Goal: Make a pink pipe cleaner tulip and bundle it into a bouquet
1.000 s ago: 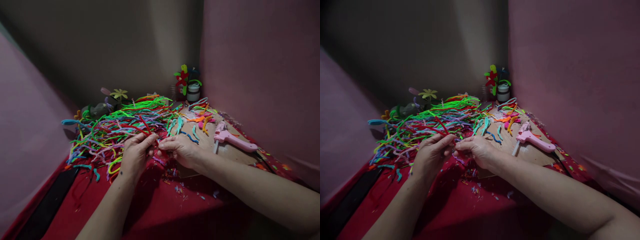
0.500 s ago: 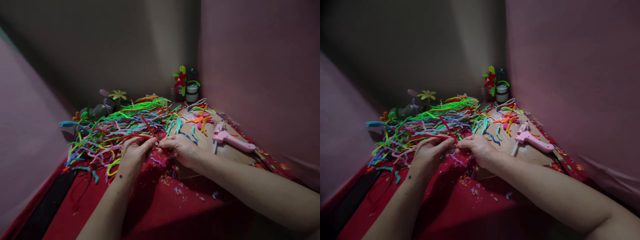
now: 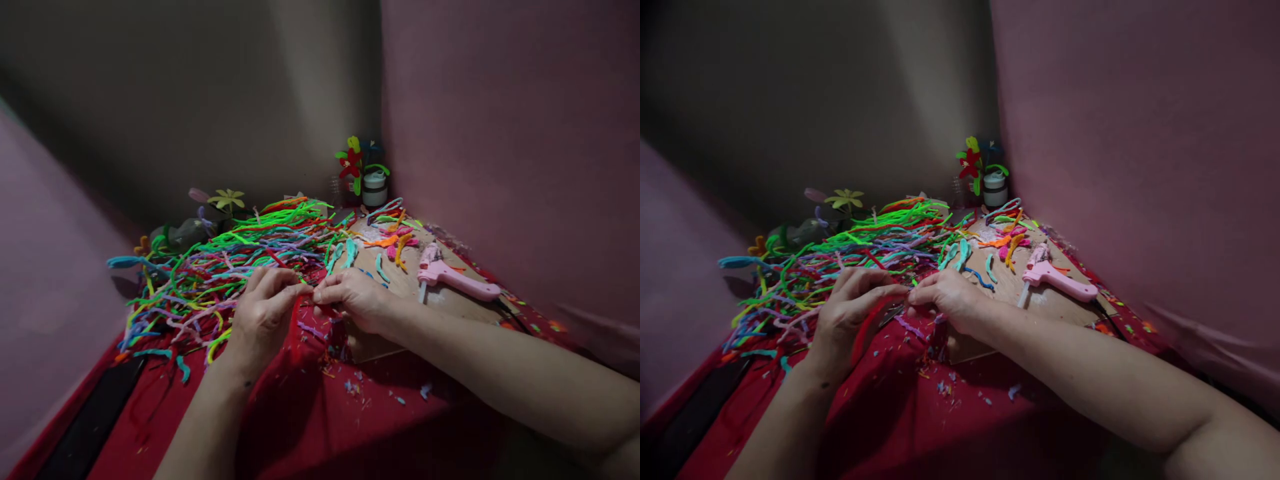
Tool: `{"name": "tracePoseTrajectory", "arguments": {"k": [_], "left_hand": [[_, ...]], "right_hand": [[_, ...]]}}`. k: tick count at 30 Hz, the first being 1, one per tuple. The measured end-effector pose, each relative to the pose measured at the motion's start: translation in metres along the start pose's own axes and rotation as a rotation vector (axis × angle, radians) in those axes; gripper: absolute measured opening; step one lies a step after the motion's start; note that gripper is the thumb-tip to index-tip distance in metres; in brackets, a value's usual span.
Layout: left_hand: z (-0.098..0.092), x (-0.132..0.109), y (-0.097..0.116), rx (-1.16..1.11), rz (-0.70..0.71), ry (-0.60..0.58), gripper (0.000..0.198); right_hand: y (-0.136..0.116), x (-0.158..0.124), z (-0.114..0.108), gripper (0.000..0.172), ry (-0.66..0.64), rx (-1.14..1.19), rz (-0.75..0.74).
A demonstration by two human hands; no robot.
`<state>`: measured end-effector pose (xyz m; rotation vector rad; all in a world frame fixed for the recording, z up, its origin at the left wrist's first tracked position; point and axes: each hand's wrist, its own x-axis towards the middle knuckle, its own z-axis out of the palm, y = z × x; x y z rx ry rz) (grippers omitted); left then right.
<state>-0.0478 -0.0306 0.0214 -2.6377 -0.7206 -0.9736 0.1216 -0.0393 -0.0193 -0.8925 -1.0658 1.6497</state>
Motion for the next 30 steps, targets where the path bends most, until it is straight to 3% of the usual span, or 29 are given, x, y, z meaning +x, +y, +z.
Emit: {"name": "tracePoseTrajectory", "arguments": {"k": [4,7,10,13,16,18,20,23,25,27,30], "left_hand": [[-0.003,0.001,0.001,0.11,0.06,-0.099,0.016],[-0.002,0.001,0.006,0.029,-0.069,-0.207,0.016],[-0.002,0.001,0.009,-0.297,-0.466,-0.261,0.017],[0.0,0.001,0.01,-0.857,-0.969,-0.249,0.017],[0.006,0.002,0.008,-1.461,-1.194,-0.3,0.024],[0.01,0.002,0.007,-1.703,-1.204,-0.364,0.029],[0.012,0.002,0.008,-1.692,-1.192,-0.295,0.026],[0.007,0.003,0.012,-1.361,-1.112,0.003,0.013],[0.001,0.003,0.014,-1.103,-0.959,0.164,0.008],[-0.005,0.004,0.016,-0.847,-0.727,0.186,0.009],[-0.01,0.004,0.014,-0.515,-0.446,0.097,0.008]], "right_hand": [[-0.001,0.001,0.0,0.007,-0.017,-0.081,-0.011],[-0.005,-0.002,0.004,0.01,0.03,-0.219,-0.058],[-0.009,-0.011,0.009,0.01,0.094,-0.577,-0.232],[-0.009,-0.02,0.012,0.014,0.165,-0.937,-0.667],[-0.006,-0.025,0.012,0.018,0.205,-1.148,-1.043],[-0.006,-0.026,0.012,0.018,0.217,-1.163,-1.123],[-0.007,-0.026,0.013,0.017,0.24,-1.044,-1.076],[-0.012,-0.024,0.015,0.013,0.23,-0.715,-0.765],[-0.015,-0.023,0.016,0.01,0.171,-0.471,-0.529],[-0.018,-0.022,0.016,0.008,0.106,-0.275,-0.391],[-0.02,-0.021,0.015,0.009,0.039,-0.154,-0.321]]}}
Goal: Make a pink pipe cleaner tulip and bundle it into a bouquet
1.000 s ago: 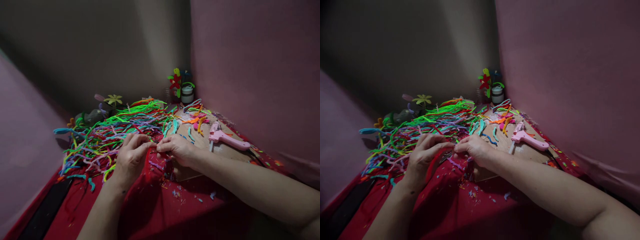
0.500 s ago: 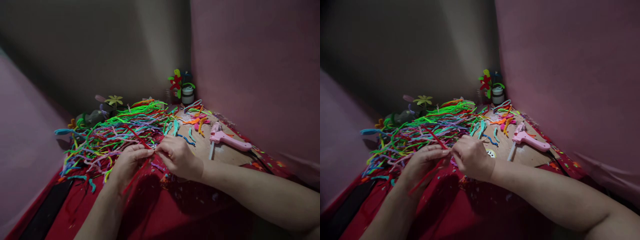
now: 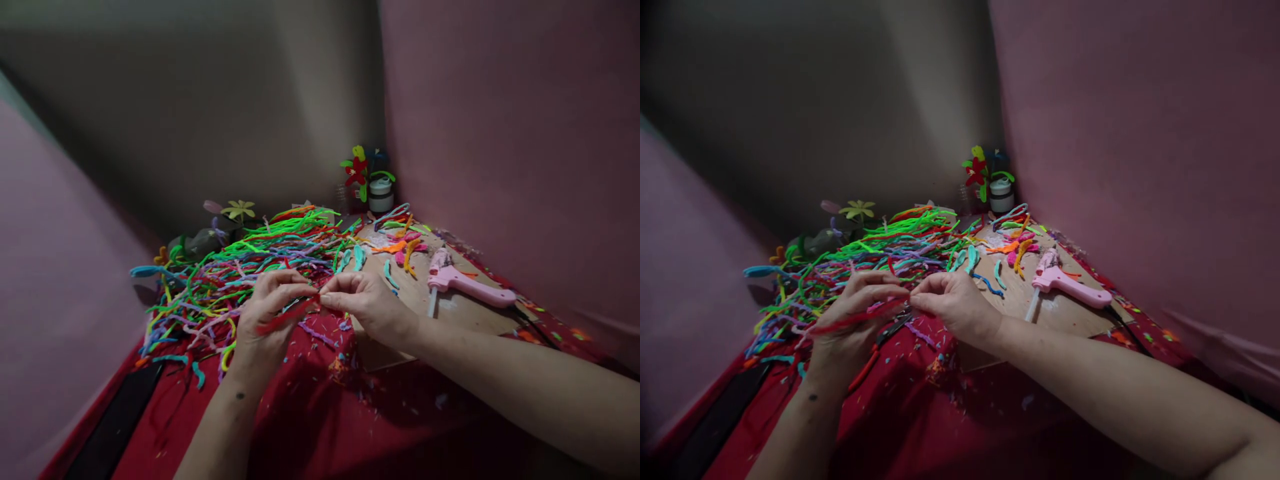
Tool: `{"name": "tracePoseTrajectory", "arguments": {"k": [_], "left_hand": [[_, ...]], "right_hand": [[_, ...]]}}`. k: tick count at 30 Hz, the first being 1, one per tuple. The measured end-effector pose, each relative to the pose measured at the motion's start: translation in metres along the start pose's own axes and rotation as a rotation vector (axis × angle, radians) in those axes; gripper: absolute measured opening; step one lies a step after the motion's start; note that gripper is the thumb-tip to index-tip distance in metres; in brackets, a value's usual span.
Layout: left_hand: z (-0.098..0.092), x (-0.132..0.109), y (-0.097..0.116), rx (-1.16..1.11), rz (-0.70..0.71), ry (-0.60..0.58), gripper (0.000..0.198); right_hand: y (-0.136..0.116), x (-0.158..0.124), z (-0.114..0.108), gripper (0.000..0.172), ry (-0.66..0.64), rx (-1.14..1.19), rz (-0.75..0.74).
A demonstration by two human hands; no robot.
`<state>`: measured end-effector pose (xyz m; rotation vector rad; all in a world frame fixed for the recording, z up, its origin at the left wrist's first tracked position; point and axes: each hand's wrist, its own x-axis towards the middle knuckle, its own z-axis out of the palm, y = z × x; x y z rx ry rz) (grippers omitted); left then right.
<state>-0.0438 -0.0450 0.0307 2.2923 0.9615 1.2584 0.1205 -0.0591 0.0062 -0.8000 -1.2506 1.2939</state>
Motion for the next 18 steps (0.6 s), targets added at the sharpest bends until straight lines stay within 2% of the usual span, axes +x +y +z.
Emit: {"name": "tracePoseTrajectory", "arguments": {"k": [2,4,6,9,11,13,16,18], "left_hand": [[-0.001,0.0,-0.001,0.095,0.075,-0.021,0.005],[-0.001,0.0,-0.002,0.099,0.049,-0.05,0.006],[0.002,-0.001,-0.001,0.04,-0.106,-0.131,0.015],[0.006,-0.001,0.001,-0.155,-0.421,-0.255,0.025],[0.008,0.0,0.0,-0.252,-0.512,-0.273,0.027],[0.008,0.0,-0.001,-0.27,-0.509,-0.244,0.027],[0.005,0.001,-0.003,-0.236,-0.482,-0.18,0.025],[0.003,0.002,-0.002,-0.214,-0.482,-0.138,0.024]], "right_hand": [[0.0,-0.001,-0.001,0.009,-0.03,-0.022,0.007],[0.001,-0.003,-0.001,0.008,-0.039,-0.133,-0.04],[0.002,-0.006,-0.001,0.009,-0.009,-0.341,-0.194],[0.007,-0.009,0.0,0.013,0.059,-0.659,-0.513],[0.008,-0.008,0.001,0.014,0.09,-0.728,-0.571],[0.008,-0.006,0.002,0.014,0.079,-0.623,-0.436],[0.005,-0.001,0.001,0.01,0.017,-0.265,-0.086],[0.003,0.001,0.0,0.011,-0.001,-0.11,0.075]]}}
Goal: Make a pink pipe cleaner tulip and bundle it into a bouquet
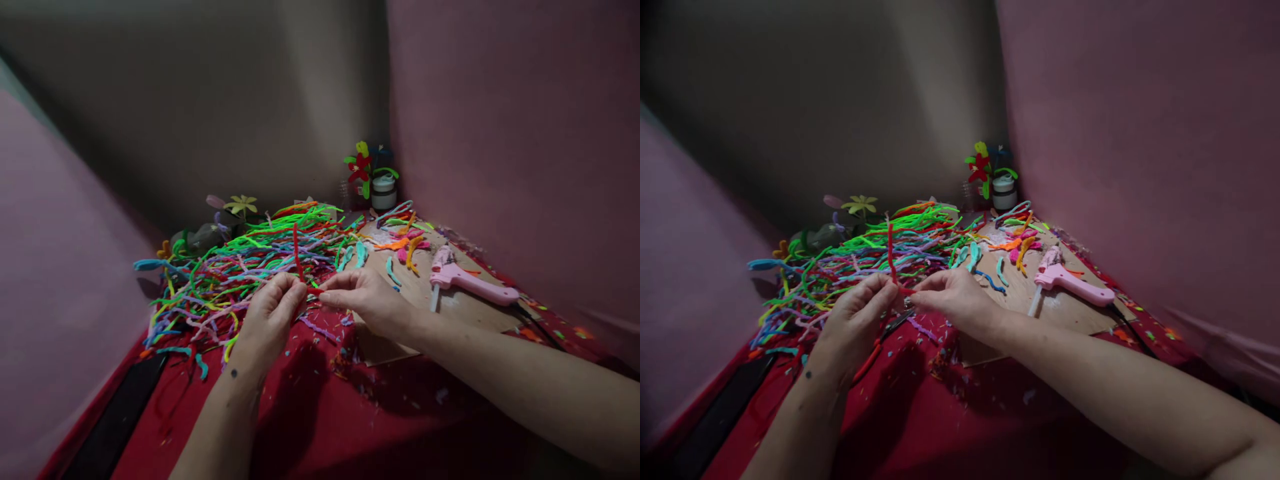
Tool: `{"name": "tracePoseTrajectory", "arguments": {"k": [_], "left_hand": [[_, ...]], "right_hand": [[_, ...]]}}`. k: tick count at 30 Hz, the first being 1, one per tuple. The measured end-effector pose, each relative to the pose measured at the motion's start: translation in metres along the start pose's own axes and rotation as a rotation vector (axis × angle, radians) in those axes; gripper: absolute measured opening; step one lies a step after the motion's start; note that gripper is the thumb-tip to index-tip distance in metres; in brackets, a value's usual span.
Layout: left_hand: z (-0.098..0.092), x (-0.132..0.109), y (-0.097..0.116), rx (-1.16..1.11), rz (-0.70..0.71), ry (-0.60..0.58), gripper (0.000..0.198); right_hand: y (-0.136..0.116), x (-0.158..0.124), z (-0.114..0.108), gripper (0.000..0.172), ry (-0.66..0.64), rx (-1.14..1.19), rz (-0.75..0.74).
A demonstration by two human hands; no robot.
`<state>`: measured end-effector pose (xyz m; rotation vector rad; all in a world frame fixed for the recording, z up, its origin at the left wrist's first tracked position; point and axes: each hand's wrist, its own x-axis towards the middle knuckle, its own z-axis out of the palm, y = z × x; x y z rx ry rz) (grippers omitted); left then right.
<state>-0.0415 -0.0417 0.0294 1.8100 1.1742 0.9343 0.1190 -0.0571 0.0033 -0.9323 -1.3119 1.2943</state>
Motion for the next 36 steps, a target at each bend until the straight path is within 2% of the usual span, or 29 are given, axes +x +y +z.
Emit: {"name": "tracePoseTrajectory", "arguments": {"k": [2,5,8,11,13,17,19,22,24,27,32,36], "left_hand": [[0.0002,-0.0003,0.0019,-0.005,-0.005,0.03,0.022],[0.0025,-0.0013,0.0041,0.01,-0.005,0.046,0.019],[0.0017,-0.002,0.0034,0.147,0.037,0.056,0.021],[-0.0034,-0.0018,0.0008,0.232,0.052,-0.014,0.027],[-0.0064,-0.0018,0.0003,0.217,0.023,-0.069,0.027],[-0.0054,-0.0039,0.0041,0.21,0.045,-0.138,0.024],[-0.0035,-0.0054,0.0058,0.199,0.048,-0.171,0.024],[-0.0025,-0.0063,0.0048,0.157,0.009,-0.141,0.023],[-0.0028,-0.0059,0.0029,0.135,-0.01,-0.107,0.021],[-0.0034,-0.0051,0.0013,0.12,-0.017,-0.102,0.019],[-0.0044,-0.0048,0.0012,0.134,0.001,-0.091,0.019],[-0.003,-0.0046,0.001,0.191,0.048,-0.084,0.017]], "right_hand": [[-0.0003,0.0016,-0.0009,0.011,0.009,0.033,0.067],[0.001,0.0022,-0.0013,0.013,0.045,-0.006,0.075],[0.0023,0.0018,-0.0021,0.013,0.055,-0.175,0.018],[0.0022,0.0005,-0.0036,0.015,0.021,-0.348,-0.086],[0.001,-0.0012,-0.0045,0.016,0.036,-0.43,-0.263],[-0.0025,-0.0052,-0.0053,0.024,0.088,-0.728,-0.827],[-0.0024,-0.0057,-0.0054,0.025,0.078,-0.884,-0.918],[0.0,-0.0037,-0.0056,0.024,0.091,-0.978,-0.843],[0.0011,-0.002,-0.0056,0.019,0.091,-0.91,-0.742],[0.0,-0.0006,-0.0051,0.012,0.056,-0.707,-0.523],[-0.0053,0.0004,-0.0043,0.013,-0.143,-0.242,-0.073],[-0.0074,0.001,-0.0042,0.012,-0.175,-0.054,0.072]]}}
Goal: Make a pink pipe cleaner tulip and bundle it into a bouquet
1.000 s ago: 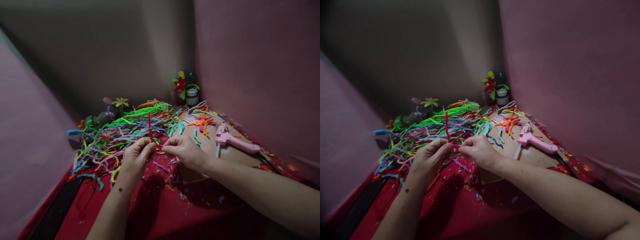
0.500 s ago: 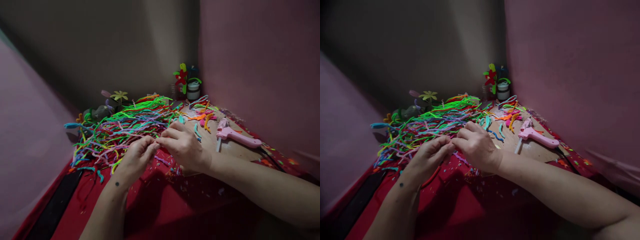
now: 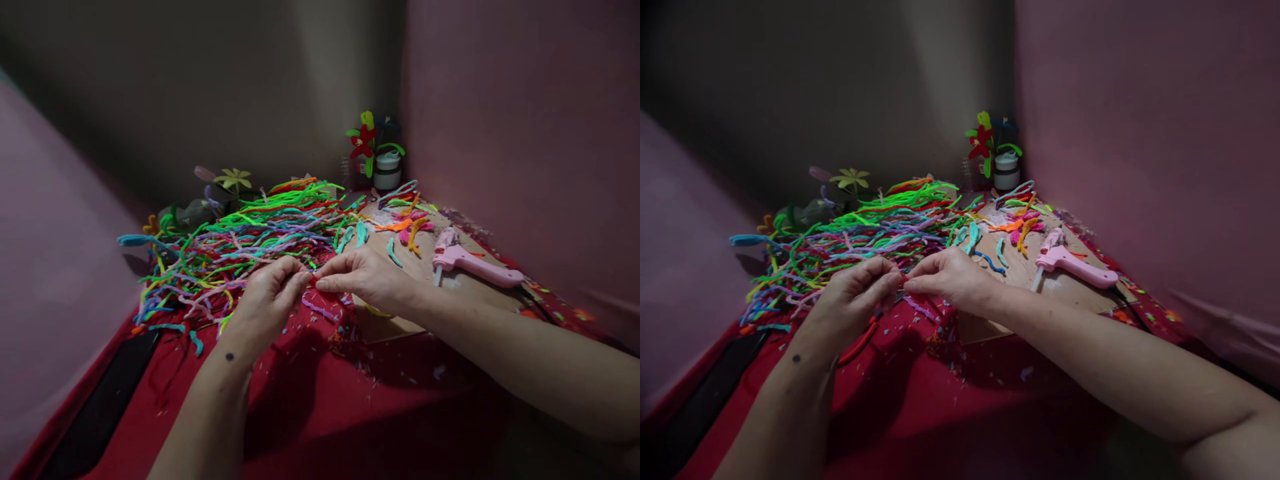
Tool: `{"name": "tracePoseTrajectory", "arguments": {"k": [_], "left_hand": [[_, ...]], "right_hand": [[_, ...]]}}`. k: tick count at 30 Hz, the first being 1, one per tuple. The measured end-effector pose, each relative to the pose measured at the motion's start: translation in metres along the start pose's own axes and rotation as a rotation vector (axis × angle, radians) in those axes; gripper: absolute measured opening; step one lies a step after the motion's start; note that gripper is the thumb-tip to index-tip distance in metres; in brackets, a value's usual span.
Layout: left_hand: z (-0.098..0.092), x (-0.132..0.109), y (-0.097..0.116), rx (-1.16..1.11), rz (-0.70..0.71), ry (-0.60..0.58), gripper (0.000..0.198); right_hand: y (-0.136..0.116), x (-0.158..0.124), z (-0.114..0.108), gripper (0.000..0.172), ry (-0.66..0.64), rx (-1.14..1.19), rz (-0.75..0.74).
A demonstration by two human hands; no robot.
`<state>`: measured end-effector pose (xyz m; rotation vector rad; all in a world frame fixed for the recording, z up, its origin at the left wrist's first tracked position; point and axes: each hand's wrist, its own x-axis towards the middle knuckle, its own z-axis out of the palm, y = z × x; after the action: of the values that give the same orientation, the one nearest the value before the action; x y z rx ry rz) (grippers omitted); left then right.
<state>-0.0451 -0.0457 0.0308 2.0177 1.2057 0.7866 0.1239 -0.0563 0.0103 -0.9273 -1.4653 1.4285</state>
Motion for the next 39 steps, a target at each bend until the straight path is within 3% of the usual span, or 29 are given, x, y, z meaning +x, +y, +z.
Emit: {"name": "tracePoseTrajectory", "arguments": {"k": [8,14,20,23,28,35,39], "left_hand": [[0.009,0.001,0.0,0.086,0.124,0.105,0.012],[0.009,-0.001,-0.002,0.318,0.179,0.125,0.012],[0.011,0.0,-0.002,0.192,0.156,0.123,0.012],[0.014,-0.001,0.0,0.111,0.108,0.147,0.012],[0.018,-0.002,0.0,0.23,0.164,0.218,0.011],[0.011,0.002,-0.006,0.388,0.27,0.109,0.015],[0.01,0.004,-0.007,0.502,0.285,0.124,0.011]], "right_hand": [[0.002,0.001,0.0,0.012,0.027,-0.012,0.082],[0.008,0.002,0.001,0.02,-0.074,0.05,0.119],[0.004,0.0,0.003,0.019,-0.037,0.082,0.195],[0.004,0.0,0.003,0.02,-0.069,0.1,0.16],[0.011,0.001,0.001,0.022,-0.069,0.104,0.146],[0.011,0.0,-0.001,0.022,-0.059,0.04,0.154],[0.008,0.0,0.001,0.023,-0.066,-0.021,0.158]]}}
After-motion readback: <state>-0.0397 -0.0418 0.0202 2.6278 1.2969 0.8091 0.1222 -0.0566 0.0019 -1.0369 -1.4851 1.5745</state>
